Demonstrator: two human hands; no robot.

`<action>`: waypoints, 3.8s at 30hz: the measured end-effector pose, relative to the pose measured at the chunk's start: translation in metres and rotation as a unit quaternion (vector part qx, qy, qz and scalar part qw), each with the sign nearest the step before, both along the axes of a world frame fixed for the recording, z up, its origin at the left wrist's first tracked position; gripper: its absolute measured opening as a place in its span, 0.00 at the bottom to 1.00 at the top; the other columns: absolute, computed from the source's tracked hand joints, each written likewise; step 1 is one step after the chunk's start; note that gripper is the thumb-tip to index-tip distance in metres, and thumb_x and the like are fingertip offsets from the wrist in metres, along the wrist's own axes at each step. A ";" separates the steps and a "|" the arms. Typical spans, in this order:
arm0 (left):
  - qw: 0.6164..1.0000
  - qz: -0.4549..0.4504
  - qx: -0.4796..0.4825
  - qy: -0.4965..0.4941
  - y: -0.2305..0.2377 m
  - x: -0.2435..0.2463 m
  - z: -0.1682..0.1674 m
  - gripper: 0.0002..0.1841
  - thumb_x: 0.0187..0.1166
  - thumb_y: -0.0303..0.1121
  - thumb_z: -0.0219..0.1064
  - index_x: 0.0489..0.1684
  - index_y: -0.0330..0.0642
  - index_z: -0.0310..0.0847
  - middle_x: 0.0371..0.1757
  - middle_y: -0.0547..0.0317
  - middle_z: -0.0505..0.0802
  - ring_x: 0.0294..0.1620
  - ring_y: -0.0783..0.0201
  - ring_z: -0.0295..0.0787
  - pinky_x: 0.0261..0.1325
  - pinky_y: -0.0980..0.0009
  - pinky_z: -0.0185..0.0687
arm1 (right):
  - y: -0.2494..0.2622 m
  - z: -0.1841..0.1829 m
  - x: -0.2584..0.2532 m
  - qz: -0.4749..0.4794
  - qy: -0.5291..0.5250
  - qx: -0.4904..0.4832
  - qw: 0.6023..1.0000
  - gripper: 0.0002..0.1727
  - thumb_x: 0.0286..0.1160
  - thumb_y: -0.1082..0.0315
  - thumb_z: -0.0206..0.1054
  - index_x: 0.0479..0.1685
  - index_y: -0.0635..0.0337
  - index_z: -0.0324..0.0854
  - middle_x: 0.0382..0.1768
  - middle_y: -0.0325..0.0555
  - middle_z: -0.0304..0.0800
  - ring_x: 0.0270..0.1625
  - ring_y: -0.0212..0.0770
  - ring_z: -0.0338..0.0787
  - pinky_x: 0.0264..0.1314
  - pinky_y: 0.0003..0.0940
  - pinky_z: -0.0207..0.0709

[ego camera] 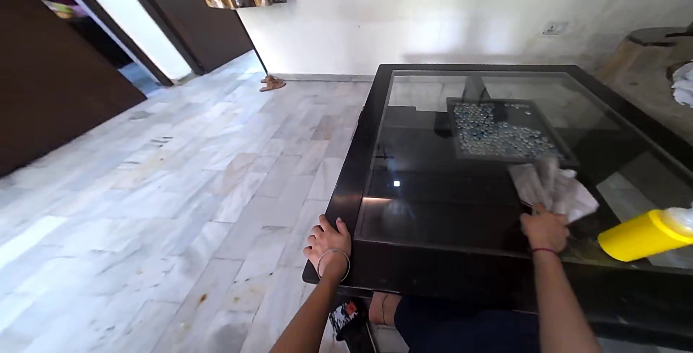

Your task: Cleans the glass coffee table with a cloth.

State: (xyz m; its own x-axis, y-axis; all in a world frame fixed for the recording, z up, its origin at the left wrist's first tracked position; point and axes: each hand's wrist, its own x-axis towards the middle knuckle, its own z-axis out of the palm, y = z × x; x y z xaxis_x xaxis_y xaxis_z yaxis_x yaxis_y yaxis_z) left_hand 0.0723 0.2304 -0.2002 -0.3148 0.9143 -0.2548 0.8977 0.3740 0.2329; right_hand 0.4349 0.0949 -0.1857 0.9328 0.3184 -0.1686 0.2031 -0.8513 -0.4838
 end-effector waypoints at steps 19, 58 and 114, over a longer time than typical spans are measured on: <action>1.000 -0.005 0.010 0.007 -0.002 0.002 -0.001 0.32 0.95 0.53 0.43 0.93 0.46 0.59 0.83 0.38 0.77 0.84 0.38 0.73 0.80 0.38 0.65 | 0.080 0.011 -0.178 0.569 0.054 -0.031 0.820 0.30 0.75 0.79 0.61 0.76 0.44 0.84 0.88 0.50 0.69 0.86 0.62 0.67 0.82 0.62 0.63; 1.000 0.003 -0.016 -0.003 0.003 -0.001 0.000 0.33 0.94 0.54 0.44 0.94 0.48 0.58 0.82 0.42 0.79 0.84 0.42 0.73 0.80 0.42 0.67 | 0.124 0.007 0.024 0.136 -0.041 -0.126 0.982 0.25 0.82 0.65 0.67 0.76 0.66 0.78 0.82 0.73 0.69 0.85 0.73 0.68 0.80 0.71 0.62; 1.000 -0.008 -0.002 0.005 -0.002 0.000 -0.001 0.32 0.93 0.52 0.46 0.94 0.49 0.58 0.84 0.42 0.77 0.84 0.41 0.73 0.80 0.41 0.67 | 0.084 0.031 -0.187 0.636 -0.003 -0.096 0.765 0.31 0.76 0.82 0.57 0.78 0.47 0.83 0.85 0.52 0.73 0.84 0.63 0.70 0.83 0.60 0.62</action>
